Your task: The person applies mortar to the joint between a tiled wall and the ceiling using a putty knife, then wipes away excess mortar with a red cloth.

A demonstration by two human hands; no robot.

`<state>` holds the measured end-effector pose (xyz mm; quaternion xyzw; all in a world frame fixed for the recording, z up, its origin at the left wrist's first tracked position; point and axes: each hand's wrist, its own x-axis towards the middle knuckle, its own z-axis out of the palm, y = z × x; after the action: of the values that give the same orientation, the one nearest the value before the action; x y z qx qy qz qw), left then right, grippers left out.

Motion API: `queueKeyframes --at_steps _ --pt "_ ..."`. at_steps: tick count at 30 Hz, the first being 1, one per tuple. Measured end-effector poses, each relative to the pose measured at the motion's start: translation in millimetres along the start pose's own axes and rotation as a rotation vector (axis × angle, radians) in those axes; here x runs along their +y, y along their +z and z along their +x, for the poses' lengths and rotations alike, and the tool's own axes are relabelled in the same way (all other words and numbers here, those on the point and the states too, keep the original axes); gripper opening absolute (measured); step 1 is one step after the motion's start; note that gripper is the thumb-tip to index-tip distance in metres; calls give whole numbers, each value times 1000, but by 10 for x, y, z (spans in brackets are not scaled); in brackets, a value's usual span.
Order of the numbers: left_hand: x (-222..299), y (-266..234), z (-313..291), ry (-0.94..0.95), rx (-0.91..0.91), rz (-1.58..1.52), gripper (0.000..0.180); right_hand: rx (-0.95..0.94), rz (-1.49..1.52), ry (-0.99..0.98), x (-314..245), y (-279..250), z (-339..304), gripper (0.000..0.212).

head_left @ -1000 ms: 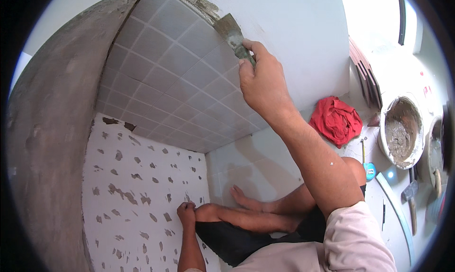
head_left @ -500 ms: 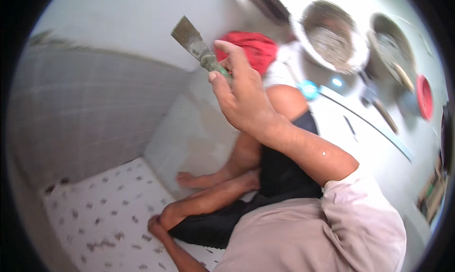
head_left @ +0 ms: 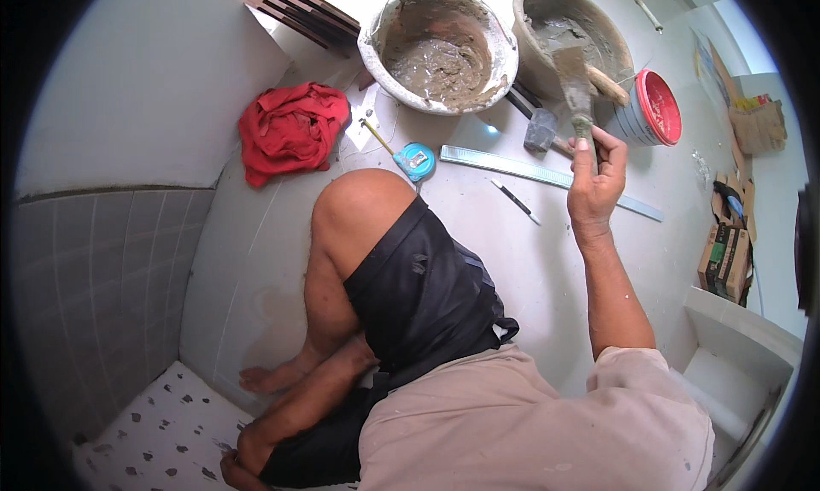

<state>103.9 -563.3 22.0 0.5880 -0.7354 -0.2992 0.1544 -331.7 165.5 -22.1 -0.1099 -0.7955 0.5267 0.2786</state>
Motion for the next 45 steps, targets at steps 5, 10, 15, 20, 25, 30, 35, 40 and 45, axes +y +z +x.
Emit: queueKeyframes --at_steps 5,10,15,20,25,30,35,40,45 --pt "19 102 -40 42 12 123 31 -128 -340 -308 -21 294 389 26" --pt "23 0 -204 79 52 209 30 165 -775 -857 -512 859 646 16" --pt "203 128 -466 19 124 119 32 -464 -158 -549 -491 1621 70 7" --pt "-209 -14 -185 -59 103 137 28 -838 -251 -75 -143 2758 -153 26" --pt "-127 113 -296 320 54 482 27 -1007 -610 22 38 3385 74 44" --pt "188 251 -561 170 271 218 25 -653 -60 -474 -438 3541 -47 18" --pt "360 205 -468 73 258 44 25 -878 751 254 -1739 3529 93 16" --pt "680 216 -550 102 312 255 24 -646 1548 466 -3043 3677 276 20" --pt "568 330 -509 47 265 199 25 -172 1412 -280 -4197 3667 382 12"
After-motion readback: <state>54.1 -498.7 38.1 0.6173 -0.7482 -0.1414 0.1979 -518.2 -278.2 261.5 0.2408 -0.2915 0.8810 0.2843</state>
